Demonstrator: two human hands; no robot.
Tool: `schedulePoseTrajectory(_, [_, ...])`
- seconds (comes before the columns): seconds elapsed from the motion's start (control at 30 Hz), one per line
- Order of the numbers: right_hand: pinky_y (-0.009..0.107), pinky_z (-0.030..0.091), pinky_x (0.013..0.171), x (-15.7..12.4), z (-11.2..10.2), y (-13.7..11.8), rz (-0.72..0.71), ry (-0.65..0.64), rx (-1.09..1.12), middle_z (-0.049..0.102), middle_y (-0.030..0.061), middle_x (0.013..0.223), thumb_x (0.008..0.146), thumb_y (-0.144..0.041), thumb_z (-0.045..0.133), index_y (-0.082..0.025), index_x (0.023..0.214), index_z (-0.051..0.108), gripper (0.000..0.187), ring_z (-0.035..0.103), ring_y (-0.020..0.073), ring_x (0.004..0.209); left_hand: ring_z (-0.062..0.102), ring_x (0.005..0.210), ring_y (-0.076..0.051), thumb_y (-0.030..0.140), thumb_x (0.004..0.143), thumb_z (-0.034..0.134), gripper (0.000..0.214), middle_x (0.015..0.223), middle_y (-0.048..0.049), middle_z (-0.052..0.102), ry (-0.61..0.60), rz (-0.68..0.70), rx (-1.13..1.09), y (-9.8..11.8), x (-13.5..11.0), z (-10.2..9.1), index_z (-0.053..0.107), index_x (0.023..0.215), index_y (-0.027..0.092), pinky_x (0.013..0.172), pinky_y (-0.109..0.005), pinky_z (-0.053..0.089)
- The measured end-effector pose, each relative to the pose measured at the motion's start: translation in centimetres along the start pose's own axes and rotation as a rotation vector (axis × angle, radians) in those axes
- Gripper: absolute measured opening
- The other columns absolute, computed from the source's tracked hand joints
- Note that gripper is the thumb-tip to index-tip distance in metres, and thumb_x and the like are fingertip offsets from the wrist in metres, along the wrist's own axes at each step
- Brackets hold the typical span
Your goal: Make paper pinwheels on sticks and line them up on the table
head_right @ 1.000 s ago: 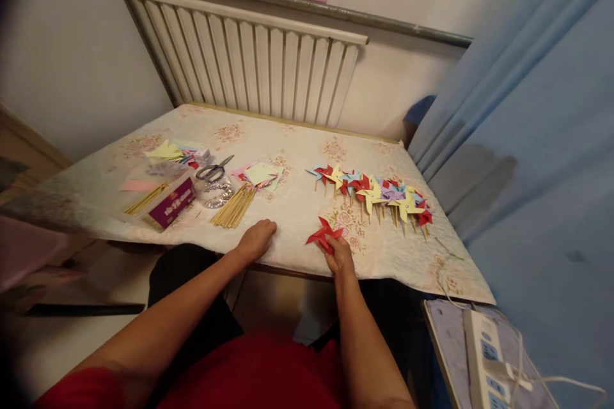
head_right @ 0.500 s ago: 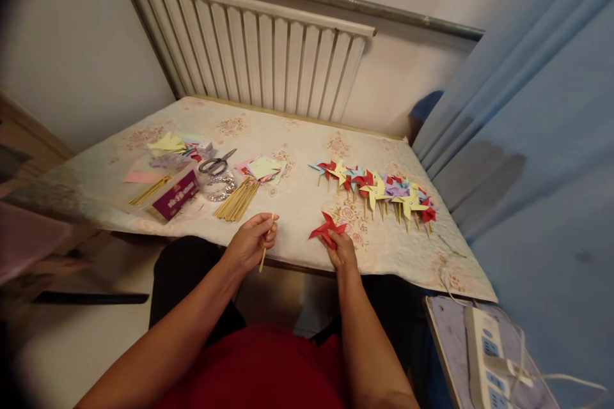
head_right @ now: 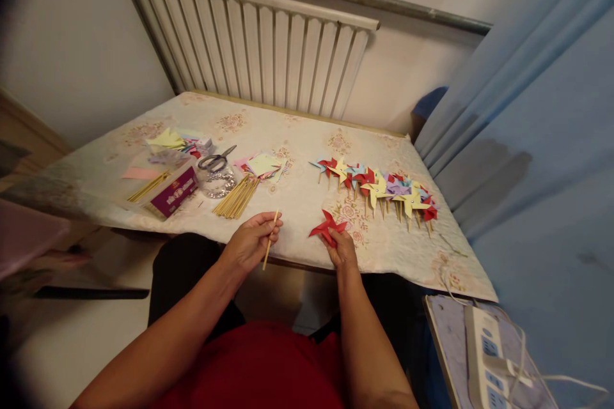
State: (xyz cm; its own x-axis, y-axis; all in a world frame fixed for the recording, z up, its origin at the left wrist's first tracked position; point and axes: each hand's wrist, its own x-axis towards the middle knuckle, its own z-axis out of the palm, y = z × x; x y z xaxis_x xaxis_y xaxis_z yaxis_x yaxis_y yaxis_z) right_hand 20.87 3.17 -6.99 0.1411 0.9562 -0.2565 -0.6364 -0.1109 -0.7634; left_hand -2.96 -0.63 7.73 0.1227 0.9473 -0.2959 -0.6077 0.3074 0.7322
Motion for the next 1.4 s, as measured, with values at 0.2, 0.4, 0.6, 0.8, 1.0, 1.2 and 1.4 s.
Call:
schedulePoseTrajectory(0.2, [0.048,0.05,0.1,0.1,-0.2,0.2,-0.006,-0.004,0.012,0.073,-0.001,0.082,0.062,-0.014,0.078,-0.021,0.086,0.065,0.029,0.07,0.0169,0.08,0.05,0.058,-0.006,0.008,0.059,0.071,0.022,0.073,-0.006,0.063,0.027,-0.015,-0.025,0.2,-0.5,0.4,0.066,0.081,0.009,0.054,-0.019,0.037])
schedulePoseTrajectory(0.4, [0.049,0.048,0.103,0.0,-0.1,0.0,0.002,-0.011,0.0,0.074,-0.0005,0.086,0.062,-0.014,0.079,-0.021,0.089,0.066,0.03,0.07,0.0167,0.082,0.052,0.061,-0.006,0.006,0.058,0.072,0.023,0.077,-0.0068,0.065,-0.014,-0.016,-0.044,0.3,-0.9,0.4,0.067,0.08,0.008,0.056,-0.019,0.038])
schedulePoseTrajectory(0.6, [0.049,0.048,0.103,0.1,-0.3,0.0,0.008,-0.017,-0.001,0.074,-0.0002,0.085,0.063,-0.014,0.078,-0.021,0.089,0.066,0.028,0.07,0.017,0.081,0.056,0.067,-0.007,0.003,0.057,0.071,0.021,0.08,-0.0075,0.065,-0.006,-0.015,-0.034,0.2,-0.8,0.2,0.066,0.077,0.008,0.06,-0.019,0.041])
schedulePoseTrajectory(0.8, [0.048,0.05,0.101,0.3,-0.3,0.1,-0.002,-0.011,-0.006,0.074,-0.0004,0.085,0.065,-0.013,0.077,-0.02,0.087,0.066,0.026,0.07,0.0155,0.079,0.049,0.05,-0.006,0.018,0.066,0.07,0.024,0.068,-0.0027,0.062,-0.057,-0.061,0.082,0.4,-1.4,0.1,0.059,0.086,0.013,0.047,-0.019,0.032])
schedulePoseTrajectory(1.0, [0.047,0.051,0.1,0.4,-0.6,0.2,-0.005,-0.025,-0.006,0.074,-0.0002,0.085,0.065,-0.013,0.076,-0.02,0.087,0.066,0.025,0.07,0.016,0.08,0.034,0.042,-0.002,0.02,0.068,0.068,0.028,0.062,-0.0004,0.059,-0.082,-0.05,0.114,0.7,-1.7,0.5,0.056,0.092,0.014,0.042,-0.018,0.013])
schedulePoseTrajectory(1.2, [0.045,0.051,0.1,0.5,-0.7,0.3,-0.009,-0.044,-0.02,0.074,-0.001,0.087,0.066,-0.015,0.076,-0.021,0.09,0.066,0.026,0.07,0.0157,0.081,0.04,0.047,-0.003,0.017,0.067,0.067,0.029,0.068,-0.0029,0.061,-0.082,-0.023,0.111,0.6,-1.8,0.5,0.058,0.094,0.012,0.044,-0.018,0.017])
schedulePoseTrajectory(1.4, [0.045,0.052,0.098,0.4,-0.6,0.2,-0.002,-0.047,-0.025,0.074,-0.0002,0.089,0.066,-0.017,0.077,-0.021,0.091,0.066,0.027,0.07,0.0165,0.083,0.041,0.048,-0.003,0.017,0.066,0.069,0.031,0.071,-0.0037,0.061,-0.1,-0.013,0.088,0.6,-1.8,0.4,0.06,0.095,0.01,0.045,-0.018,0.018])
